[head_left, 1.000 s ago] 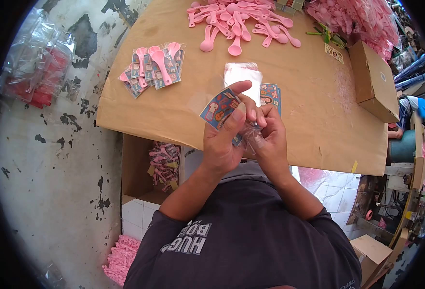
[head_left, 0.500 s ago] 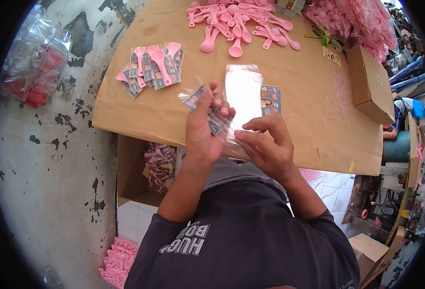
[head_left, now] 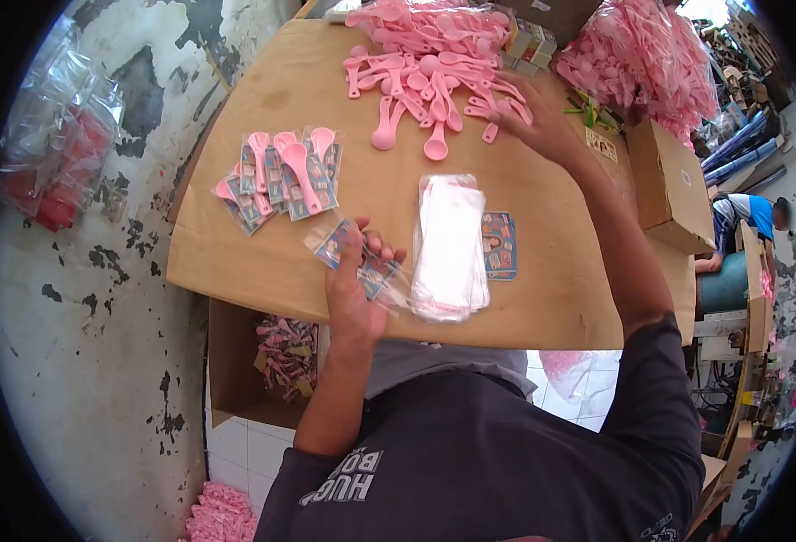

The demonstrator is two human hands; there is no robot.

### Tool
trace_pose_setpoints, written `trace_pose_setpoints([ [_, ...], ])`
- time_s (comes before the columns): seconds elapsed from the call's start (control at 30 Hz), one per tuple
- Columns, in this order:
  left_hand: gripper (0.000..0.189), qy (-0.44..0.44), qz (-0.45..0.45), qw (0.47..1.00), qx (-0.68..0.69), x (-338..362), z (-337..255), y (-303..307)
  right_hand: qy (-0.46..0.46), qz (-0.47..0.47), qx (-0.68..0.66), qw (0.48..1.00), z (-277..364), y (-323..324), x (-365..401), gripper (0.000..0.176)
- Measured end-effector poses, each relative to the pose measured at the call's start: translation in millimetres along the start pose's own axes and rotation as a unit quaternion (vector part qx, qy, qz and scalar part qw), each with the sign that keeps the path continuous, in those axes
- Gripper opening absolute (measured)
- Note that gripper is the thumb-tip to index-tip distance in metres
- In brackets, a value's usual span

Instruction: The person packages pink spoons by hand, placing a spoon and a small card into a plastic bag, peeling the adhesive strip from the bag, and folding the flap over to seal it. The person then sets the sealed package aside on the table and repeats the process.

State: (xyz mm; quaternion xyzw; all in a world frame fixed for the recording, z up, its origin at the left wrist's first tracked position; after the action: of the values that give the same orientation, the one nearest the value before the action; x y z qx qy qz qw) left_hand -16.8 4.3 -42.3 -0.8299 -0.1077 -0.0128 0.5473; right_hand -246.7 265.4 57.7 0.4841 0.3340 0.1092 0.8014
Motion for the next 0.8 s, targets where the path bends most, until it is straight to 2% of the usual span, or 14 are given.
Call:
trace_pose_setpoints([
  [0.13,0.038,0.000,0.014,1.000,-0.021,-0.7,0.1,5.1,0.005,0.038,0.067,0.997,-58.8,-37.6,-47.4,0.070],
  [0.23,0.038,0.004,0.022,0.999,-0.046,0.4,-1.8,3.6,-0.005,0.054,0.038,0.998,-83.2,-56.2,-56.5,0.073],
  [0.27,0.038,0.007,0.020,0.999,-0.049,0.4,-2.1,3.4,-0.028,0.011,-0.008,1.000,-97.3,-65.7,-54.2,0.067],
  [0.43,0.034,0.015,0.023,0.998,-0.053,-1.4,-0.6,0.5,-0.015,-0.034,-0.003,0.999,-115.1,-66.7,-35.0,0.054],
  [0.53,0.034,0.020,0.016,0.998,-0.049,-1.8,0.1,1.1,-0.052,-0.029,-0.055,0.997,-88.9,-54.9,-12.6,0.045],
  [0.7,0.034,0.016,0.030,0.998,-0.047,-2.5,0.3,2.0,-0.029,-0.039,-0.005,0.999,-55.8,-45.0,18.6,0.044],
  [0.8,0.034,0.015,0.030,0.998,-0.046,-2.4,0.0,3.5,-0.062,-0.051,-0.004,0.997,-35.3,-44.1,39.2,0.042],
])
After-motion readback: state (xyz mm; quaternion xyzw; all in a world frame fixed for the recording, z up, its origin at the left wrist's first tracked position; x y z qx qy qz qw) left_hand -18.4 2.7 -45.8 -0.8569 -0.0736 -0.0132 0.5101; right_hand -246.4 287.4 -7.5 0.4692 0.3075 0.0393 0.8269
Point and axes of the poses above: each hand's wrist, its own x-axis away from the middle knuckle, its own y-axis out of the back of the hand, z = x × y, the point moved 3 cm from there along -x, towards the middle knuckle, and after that the axes turned 6 degrees about x, right-handed, at the moved point
